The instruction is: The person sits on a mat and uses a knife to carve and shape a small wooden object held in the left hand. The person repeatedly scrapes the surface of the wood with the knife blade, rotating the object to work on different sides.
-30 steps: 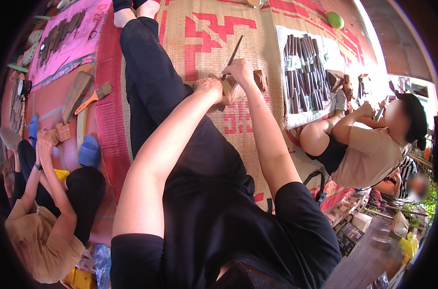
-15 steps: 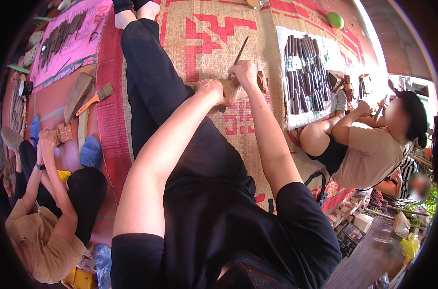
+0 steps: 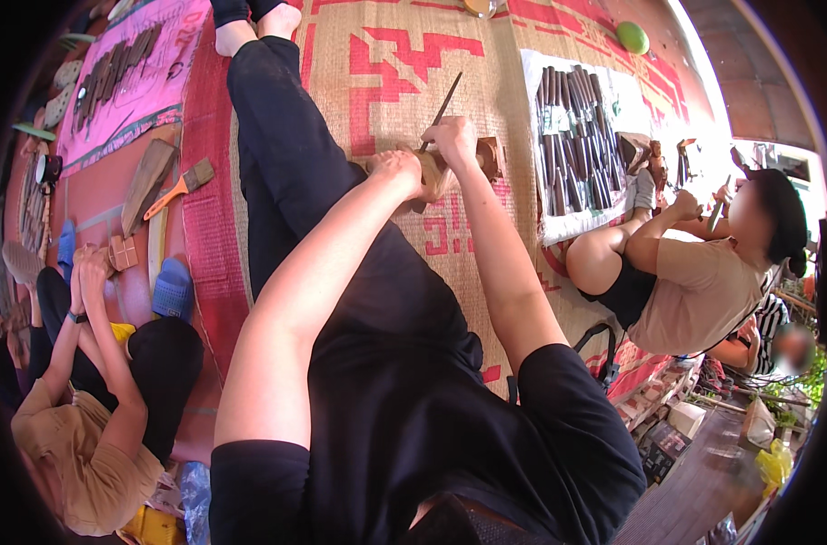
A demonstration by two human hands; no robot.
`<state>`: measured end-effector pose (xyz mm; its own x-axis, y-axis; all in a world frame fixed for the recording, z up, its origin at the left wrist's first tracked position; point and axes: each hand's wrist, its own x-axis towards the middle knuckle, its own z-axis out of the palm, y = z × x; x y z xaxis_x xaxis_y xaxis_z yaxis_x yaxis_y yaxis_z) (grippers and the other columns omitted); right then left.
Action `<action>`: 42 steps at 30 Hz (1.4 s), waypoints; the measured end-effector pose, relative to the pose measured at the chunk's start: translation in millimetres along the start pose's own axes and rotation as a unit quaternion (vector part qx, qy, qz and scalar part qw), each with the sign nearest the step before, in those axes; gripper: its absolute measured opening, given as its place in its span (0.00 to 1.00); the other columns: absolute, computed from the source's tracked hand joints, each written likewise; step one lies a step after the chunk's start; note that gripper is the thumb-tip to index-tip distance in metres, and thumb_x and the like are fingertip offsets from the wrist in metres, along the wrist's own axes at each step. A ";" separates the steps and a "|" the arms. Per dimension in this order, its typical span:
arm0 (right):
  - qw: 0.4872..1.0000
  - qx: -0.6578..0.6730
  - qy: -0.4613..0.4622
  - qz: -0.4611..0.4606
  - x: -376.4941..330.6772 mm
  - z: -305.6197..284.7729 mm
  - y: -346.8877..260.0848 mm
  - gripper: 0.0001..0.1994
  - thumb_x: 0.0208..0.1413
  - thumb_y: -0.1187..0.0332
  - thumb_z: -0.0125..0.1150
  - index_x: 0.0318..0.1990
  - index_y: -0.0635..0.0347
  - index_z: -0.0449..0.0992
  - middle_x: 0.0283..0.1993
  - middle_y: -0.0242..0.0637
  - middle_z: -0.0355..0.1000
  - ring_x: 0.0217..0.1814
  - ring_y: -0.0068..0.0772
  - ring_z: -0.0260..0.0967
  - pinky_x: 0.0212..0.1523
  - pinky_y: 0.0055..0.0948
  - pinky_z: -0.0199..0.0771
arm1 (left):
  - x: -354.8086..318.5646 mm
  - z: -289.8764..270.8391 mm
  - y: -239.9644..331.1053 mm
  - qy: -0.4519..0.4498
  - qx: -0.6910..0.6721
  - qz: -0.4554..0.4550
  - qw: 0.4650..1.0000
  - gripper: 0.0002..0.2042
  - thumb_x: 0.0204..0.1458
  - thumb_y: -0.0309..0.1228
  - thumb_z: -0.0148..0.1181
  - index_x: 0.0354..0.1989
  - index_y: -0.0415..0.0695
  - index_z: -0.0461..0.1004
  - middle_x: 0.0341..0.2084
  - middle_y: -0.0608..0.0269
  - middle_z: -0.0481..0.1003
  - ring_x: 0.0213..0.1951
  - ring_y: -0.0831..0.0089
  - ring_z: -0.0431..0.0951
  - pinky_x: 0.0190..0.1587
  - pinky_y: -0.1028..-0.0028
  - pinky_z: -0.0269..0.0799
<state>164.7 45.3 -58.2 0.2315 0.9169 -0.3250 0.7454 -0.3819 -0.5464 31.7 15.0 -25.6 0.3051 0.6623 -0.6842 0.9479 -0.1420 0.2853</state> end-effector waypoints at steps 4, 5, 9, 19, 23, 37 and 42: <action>0.998 0.041 0.037 -0.008 1.2 -3.3 13.8 0.12 0.32 0.64 0.65 0.24 0.62 0.79 0.30 0.47 0.75 0.33 0.43 0.74 0.38 0.33 0.72 | -1.3 4.0 2.0 0.017 -0.008 0.000 1.000 0.53 0.26 0.60 0.69 0.56 0.31 0.59 0.51 0.47 0.69 0.54 0.58 0.69 0.56 0.63 0.63; 0.998 0.056 0.028 -0.010 -3.1 -7.9 13.2 0.11 0.31 0.64 0.65 0.24 0.62 0.79 0.29 0.46 0.75 0.32 0.43 0.73 0.37 0.33 0.72 | -2.7 1.4 1.7 0.009 -0.010 0.004 1.000 0.53 0.25 0.60 0.69 0.56 0.31 0.59 0.51 0.47 0.69 0.54 0.58 0.69 0.56 0.63 0.63; 0.997 0.064 0.005 -0.045 -1.6 -3.1 0.9 0.12 0.33 0.61 0.66 0.23 0.61 0.79 0.29 0.45 0.75 0.33 0.41 0.73 0.37 0.33 0.72 | -2.9 -6.5 1.9 0.013 -0.001 0.006 1.000 0.54 0.25 0.60 0.70 0.57 0.31 0.57 0.52 0.47 0.68 0.55 0.58 0.69 0.56 0.64 0.63; 0.988 0.154 -0.005 0.030 4.8 -3.0 12.0 0.11 0.33 0.62 0.66 0.25 0.59 0.80 0.28 0.44 0.75 0.32 0.42 0.73 0.37 0.35 0.71 | -0.4 -5.9 0.0 0.016 0.002 0.009 1.000 0.57 0.25 0.61 0.69 0.59 0.30 0.53 0.52 0.47 0.68 0.55 0.59 0.68 0.56 0.63 0.62; 0.998 0.063 -0.025 0.000 9.5 3.3 12.2 0.13 0.33 0.60 0.67 0.26 0.58 0.80 0.31 0.46 0.75 0.36 0.42 0.73 0.40 0.35 0.71 | 1.2 -6.5 0.9 -0.009 -0.004 0.007 1.000 0.60 0.25 0.62 0.68 0.62 0.30 0.47 0.55 0.46 0.65 0.57 0.58 0.66 0.58 0.62 0.60; 0.952 0.307 0.006 0.008 0.6 0.3 25.2 0.11 0.31 0.66 0.64 0.22 0.66 0.79 0.19 0.45 0.71 0.22 0.35 0.68 0.28 0.31 0.66 | -2.7 -8.0 2.4 0.004 -0.008 0.011 1.000 0.61 0.27 0.59 0.68 0.64 0.29 0.43 0.56 0.41 0.62 0.58 0.55 0.64 0.60 0.64 0.58; 0.975 0.208 0.078 0.027 -4.5 -1.4 20.6 0.11 0.32 0.70 0.63 0.25 0.69 0.79 0.20 0.39 0.72 0.24 0.29 0.69 0.28 0.28 0.66 | 0.8 -8.2 0.7 -0.013 -0.014 0.009 1.000 0.60 0.27 0.58 0.68 0.64 0.29 0.43 0.56 0.41 0.63 0.58 0.55 0.64 0.60 0.64 0.57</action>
<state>179.9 33.6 -66.9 0.3803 0.8880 -0.2586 0.4185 -0.4145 -0.8081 31.8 21.5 -20.4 0.3239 0.6407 -0.6961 0.9396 -0.1317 0.3160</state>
